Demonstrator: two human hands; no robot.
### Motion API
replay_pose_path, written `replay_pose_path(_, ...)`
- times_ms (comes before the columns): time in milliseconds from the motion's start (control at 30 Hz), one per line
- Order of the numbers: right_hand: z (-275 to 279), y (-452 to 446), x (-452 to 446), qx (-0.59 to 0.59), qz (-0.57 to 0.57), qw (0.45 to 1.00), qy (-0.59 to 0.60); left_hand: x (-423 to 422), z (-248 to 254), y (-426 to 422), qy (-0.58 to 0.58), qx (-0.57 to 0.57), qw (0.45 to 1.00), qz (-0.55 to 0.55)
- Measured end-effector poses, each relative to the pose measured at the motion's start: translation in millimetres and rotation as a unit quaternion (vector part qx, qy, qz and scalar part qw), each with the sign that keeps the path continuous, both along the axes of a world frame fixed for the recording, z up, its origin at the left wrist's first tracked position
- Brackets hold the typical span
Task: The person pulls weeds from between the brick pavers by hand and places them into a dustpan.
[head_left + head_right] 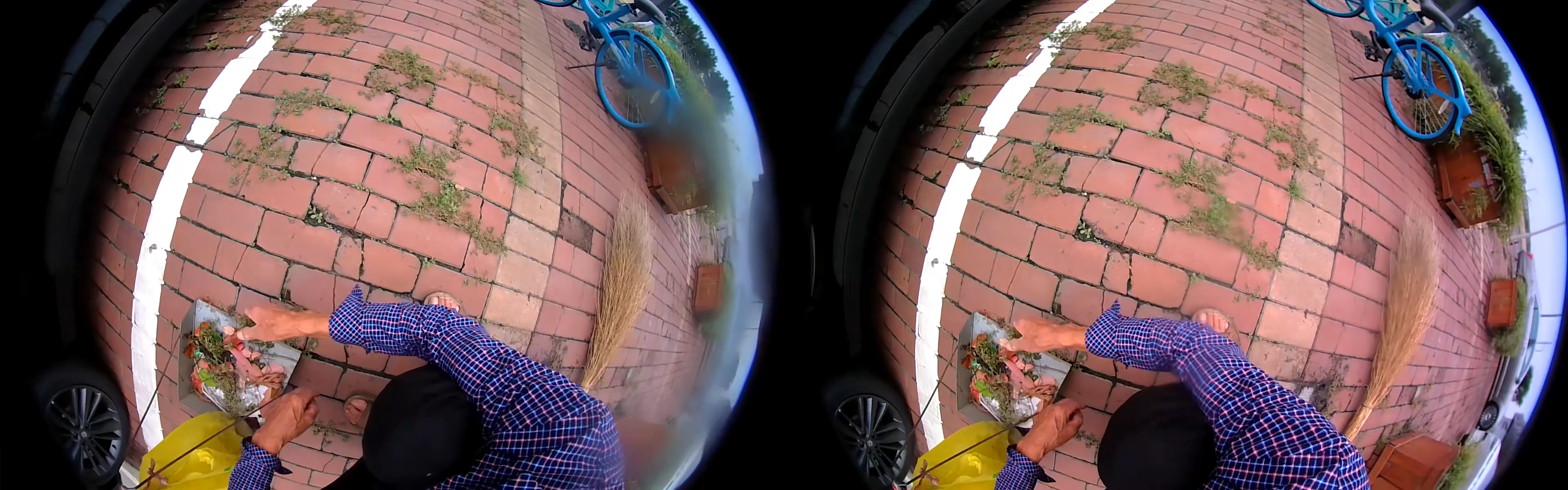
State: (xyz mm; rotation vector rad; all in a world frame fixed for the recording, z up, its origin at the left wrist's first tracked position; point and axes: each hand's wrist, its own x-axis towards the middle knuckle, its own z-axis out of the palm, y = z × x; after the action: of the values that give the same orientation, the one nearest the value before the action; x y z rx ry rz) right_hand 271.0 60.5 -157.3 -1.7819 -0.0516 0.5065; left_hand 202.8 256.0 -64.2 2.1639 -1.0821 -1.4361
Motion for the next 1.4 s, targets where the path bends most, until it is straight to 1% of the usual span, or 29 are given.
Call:
replay_pose_path(33, 28.1, 5.7, -9.8, 0.04, 0.051, 0.998, -0.024, -5.9, 2.8, 8.7, 0.042, 0.045, 0.998, -0.01)
replay_pose_path(67, 41.9, 11.1, -21.3, 0.082, 0.103, 0.99, -0.047, -12.7, 2.7, 18.7, 0.048, 0.046, 0.998, -0.009)
replay_pose_path(100, 15.2, 13.1, -33.0, 0.085, 0.105, 0.99, -0.04, -20.3, 3.3, 30.0, 0.088, 0.052, 0.995, -0.006)
replay_pose_path(133, -35.3, 12.1, -45.2, 0.008, -0.022, 0.977, -0.214, -25.2, 3.4, 41.4, 0.126, 0.058, 0.99, -0.005)
replay_pose_path(200, -48.1, -38.6, -62.7, -0.099, -0.094, 0.958, -0.253, -36.0, 0.8, 55.4, 0.149, 0.048, 0.987, -0.023)
replay_pose_path(233, -53.4, -76.3, -68.0, -0.177, -0.083, 0.963, -0.188, -42.3, 4.5, 56.4, 0.157, 0.062, 0.985, 0.027)
replay_pose_path(267, -65.6, -112.8, -82.4, -0.227, -0.112, 0.94, -0.227, -47.3, 4.7, 57.1, 0.164, 0.075, 0.981, 0.077)
replay_pose_path(300, -68.6, -144.9, -97.8, -0.301, -0.131, 0.917, -0.226, -56.4, -3.5, 63.1, 0.168, 0.073, 0.98, 0.081)
replay_pose_path(333, -68.2, -175.6, -110.8, -0.34, -0.12, 0.903, -0.233, -68.9, -15.5, 72.7, 0.187, 0.092, 0.971, 0.121)
replay_pose_path(367, -67.8, -203.9, -123.0, -0.378, -0.111, 0.887, -0.239, -78.4, -23.7, 77.1, 0.204, 0.112, 0.959, 0.159)
replay_pose_path(433, -74.9, -244.4, -146.2, -0.44, -0.046, 0.869, -0.221, -93.7, -28.1, 67.1, 0.229, 0.104, 0.953, 0.166)
replay_pose_path(467, -71.0, -260.0, -153.3, -0.44, -0.044, 0.87, -0.22, -98.0, -28.9, 61.8, 0.247, 0.093, 0.949, 0.174)
replay_pose_path(533, -63.0, -284.7, -169.9, -0.53, 0.004, 0.819, -0.22, -94.4, -21.5, 50.9, 0.266, 0.097, 0.937, 0.206)
replay_pose_path(567, -60.1, -295.7, -178.9, -0.527, 0.008, 0.82, -0.221, -90.1, -16.6, 43.2, 0.282, 0.098, 0.925, 0.236)
replay_pose_path(600, -58.9, -307.6, -187.5, -0.577, 0.004, 0.789, -0.21, -84.9, -12.3, 36.6, 0.282, 0.098, 0.923, 0.241)
replay_pose_path(633, -58.1, -318.2, -194.2, -0.625, 0.0, 0.755, -0.199, -78.3, -8.0, 30.7, 0.222, 0.102, 0.949, 0.197)
replay_pose_path(667, -58.8, -326.6, -200.2, -0.623, 0.004, 0.756, -0.201, -73.4, -5.8, 25.6, 0.161, 0.107, 0.969, 0.152)
replay_pose_path(700, -57.6, -331.9, -204.9, -0.638, 0.008, 0.749, -0.177, -72.0, -5.5, 21.9, 0.143, 0.093, 0.976, 0.136)
replay_pose_path(733, -57.3, -336.3, -209.4, -0.652, 0.014, 0.743, -0.153, -72.1, -5.2, 18.7, 0.146, 0.096, 0.974, 0.141)
replay_pose_path(767, -56.7, -341.7, -214.2, -0.671, 0.024, 0.718, -0.182, -72.0, -5.1, 15.2, 0.172, 0.101, 0.968, 0.155)
replay_pose_path(867, -54.6, -352.6, -224.5, -0.681, 0.047, 0.716, -0.145, -67.8, -1.9, -1.0, 0.209, 0.112, 0.955, 0.179)
replay_pose_path(933, -58.7, -360.1, -228.0, -0.675, 0.024, 0.715, -0.181, -63.6, 0.2, -13.5, 0.232, 0.116, 0.946, 0.197)
replay_pose_path(1000, -62.4, -360.7, -227.3, -0.635, -0.03, 0.76, -0.133, -61.9, -3.0, -17.5, 0.223, 0.095, 0.951, 0.193)
replay_pose_path(1033, -62.8, -361.1, -226.2, -0.633, -0.03, 0.762, -0.133, -58.3, -2.0, -23.5, 0.237, 0.093, 0.945, 0.204)
replay_pose_path(1100, -59.7, -364.6, -223.7, -0.552, -0.091, 0.818, -0.135, -53.6, -1.6, -31.1, 0.24, 0.106, 0.944, 0.203)
replay_pose_path(1133, -56.0, -368.0, -221.4, -0.551, -0.091, 0.818, -0.134, -51.9, -1.5, -34.0, 0.24, 0.107, 0.943, 0.202)
replay_pose_path(1200, -55.1, -376.0, -216.6, -0.492, -0.101, 0.856, -0.121, -47.1, 0.3, -39.9, 0.217, 0.107, 0.953, 0.184)
replay_pose_path(1333, -71.0, -387.9, -214.1, -0.467, -0.098, 0.875, -0.084, -41.8, 5.7, -48.9, 0.207, 0.108, 0.954, 0.189)
replay_pose_path(1400, -75.2, -394.8, -208.9, -0.44, -0.101, 0.888, 0.084, -41.4, 6.2, -49.9, 0.204, 0.11, 0.954, 0.189)
